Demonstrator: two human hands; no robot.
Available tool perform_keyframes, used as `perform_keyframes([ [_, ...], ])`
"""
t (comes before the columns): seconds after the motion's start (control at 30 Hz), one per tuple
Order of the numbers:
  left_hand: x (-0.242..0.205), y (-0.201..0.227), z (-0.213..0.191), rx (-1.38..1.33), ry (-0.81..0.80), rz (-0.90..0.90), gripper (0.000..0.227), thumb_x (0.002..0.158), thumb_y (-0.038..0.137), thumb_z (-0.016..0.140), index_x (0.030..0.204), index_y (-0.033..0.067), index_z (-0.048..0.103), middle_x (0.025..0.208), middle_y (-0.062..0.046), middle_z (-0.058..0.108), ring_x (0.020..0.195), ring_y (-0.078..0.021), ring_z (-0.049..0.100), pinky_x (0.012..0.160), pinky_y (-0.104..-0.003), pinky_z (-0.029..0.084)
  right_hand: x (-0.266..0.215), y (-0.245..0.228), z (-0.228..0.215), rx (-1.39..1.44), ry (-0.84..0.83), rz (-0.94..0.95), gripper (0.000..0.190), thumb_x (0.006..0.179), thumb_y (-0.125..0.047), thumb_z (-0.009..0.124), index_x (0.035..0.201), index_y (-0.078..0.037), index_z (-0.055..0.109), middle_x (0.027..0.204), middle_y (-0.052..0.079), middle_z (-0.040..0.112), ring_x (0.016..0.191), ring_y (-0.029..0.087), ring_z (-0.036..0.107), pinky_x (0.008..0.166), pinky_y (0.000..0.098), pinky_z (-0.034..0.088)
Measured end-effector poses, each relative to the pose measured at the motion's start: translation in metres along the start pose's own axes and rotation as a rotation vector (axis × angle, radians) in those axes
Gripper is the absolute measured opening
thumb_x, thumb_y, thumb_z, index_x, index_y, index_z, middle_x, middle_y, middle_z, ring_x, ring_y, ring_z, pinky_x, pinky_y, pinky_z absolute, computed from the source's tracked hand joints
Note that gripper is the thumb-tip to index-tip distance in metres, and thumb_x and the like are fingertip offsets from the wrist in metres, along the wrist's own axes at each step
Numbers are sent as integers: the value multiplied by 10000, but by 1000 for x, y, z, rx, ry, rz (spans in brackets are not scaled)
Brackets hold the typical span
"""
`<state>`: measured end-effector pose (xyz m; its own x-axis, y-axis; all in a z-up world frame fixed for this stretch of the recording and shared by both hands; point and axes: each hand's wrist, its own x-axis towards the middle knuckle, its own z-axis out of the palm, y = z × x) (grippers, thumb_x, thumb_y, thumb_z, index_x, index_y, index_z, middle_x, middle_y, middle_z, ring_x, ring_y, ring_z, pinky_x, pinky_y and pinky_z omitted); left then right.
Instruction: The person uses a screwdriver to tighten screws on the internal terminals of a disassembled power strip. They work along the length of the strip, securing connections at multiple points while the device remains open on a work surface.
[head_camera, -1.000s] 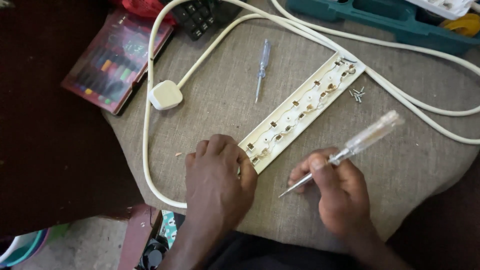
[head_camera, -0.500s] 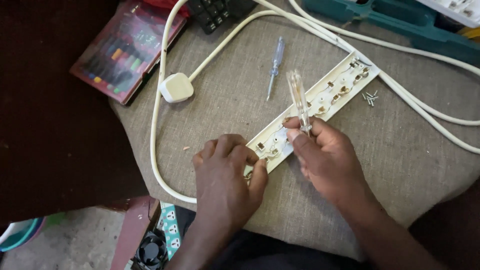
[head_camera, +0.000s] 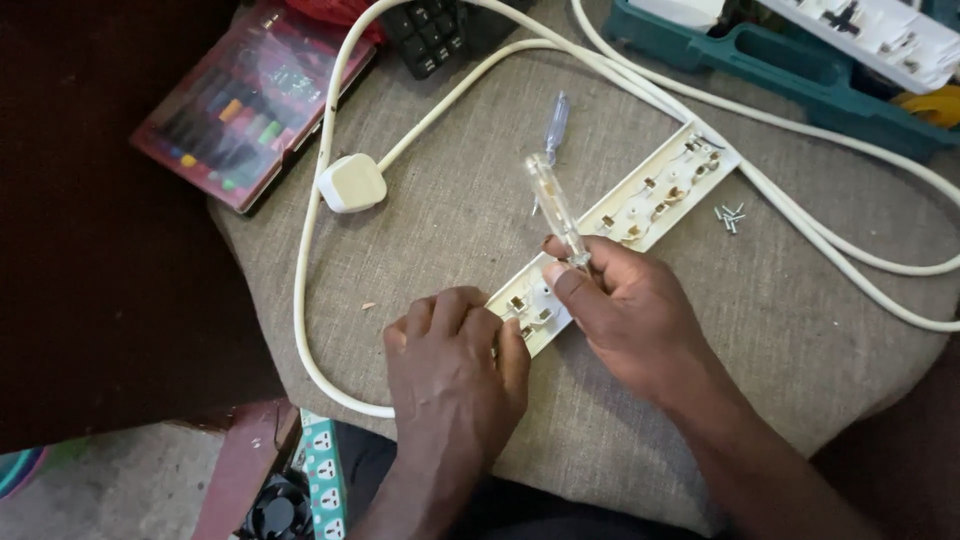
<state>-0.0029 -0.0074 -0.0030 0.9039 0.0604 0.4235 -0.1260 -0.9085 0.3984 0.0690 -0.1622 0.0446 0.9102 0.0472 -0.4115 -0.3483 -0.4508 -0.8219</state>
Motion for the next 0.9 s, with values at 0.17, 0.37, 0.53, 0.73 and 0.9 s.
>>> perform_keyframes([
  [0.17, 0, 1, -1, 108, -11, -57, 203, 959, 322, 703, 890, 141, 765, 1093, -20, 730, 910, -303, 653, 811, -517, 444, 8, -1, 4, 7, -55, -57, 502, 961, -345, 659, 1391, -120, 786, 937, -76, 728, 842, 31, 623, 751, 227, 507],
  [0.37, 4, 2, 0, 168, 7, -44, 222, 966, 314, 703, 919, 103, 753, 995, -64, 712, 872, -317, 641, 852, -508, 450, 11, -5, -2, -16, -153, -88, 379, 1009, -349, 629, 1286, -166, 811, 605, -80, 391, 527, 57, 327, 467, 272, 256],
  [0.53, 4, 2, 0, 193, 32, -43, 228, 935, 326, 715, 924, 99, 735, 958, -74, 688, 858, -328, 630, 893, -507, 447, 7, -1, -9, -35, -143, -132, 375, 1003, -320, 634, 1286, -140, 802, 604, -51, 433, 519, 76, 380, 453, 285, 312],
  [0.73, 4, 4, 0, 200, 38, -51, 215, 937, 312, 732, 911, 99, 756, 969, -70, 712, 816, -315, 639, 882, -505, 458, 7, 21, -16, 122, -90, -96, 490, 966, -281, 672, 1426, -141, 768, 562, -23, 425, 487, 99, 404, 430, 287, 355],
  [0.9, 7, 4, -4, 167, 11, -90, 213, 934, 324, 719, 896, 129, 795, 990, -48, 733, 829, -311, 658, 897, -508, 446, 7, 35, -17, 166, -91, -184, 451, 976, -269, 680, 1398, -135, 767, 554, -53, 400, 472, 79, 377, 412, 271, 336],
])
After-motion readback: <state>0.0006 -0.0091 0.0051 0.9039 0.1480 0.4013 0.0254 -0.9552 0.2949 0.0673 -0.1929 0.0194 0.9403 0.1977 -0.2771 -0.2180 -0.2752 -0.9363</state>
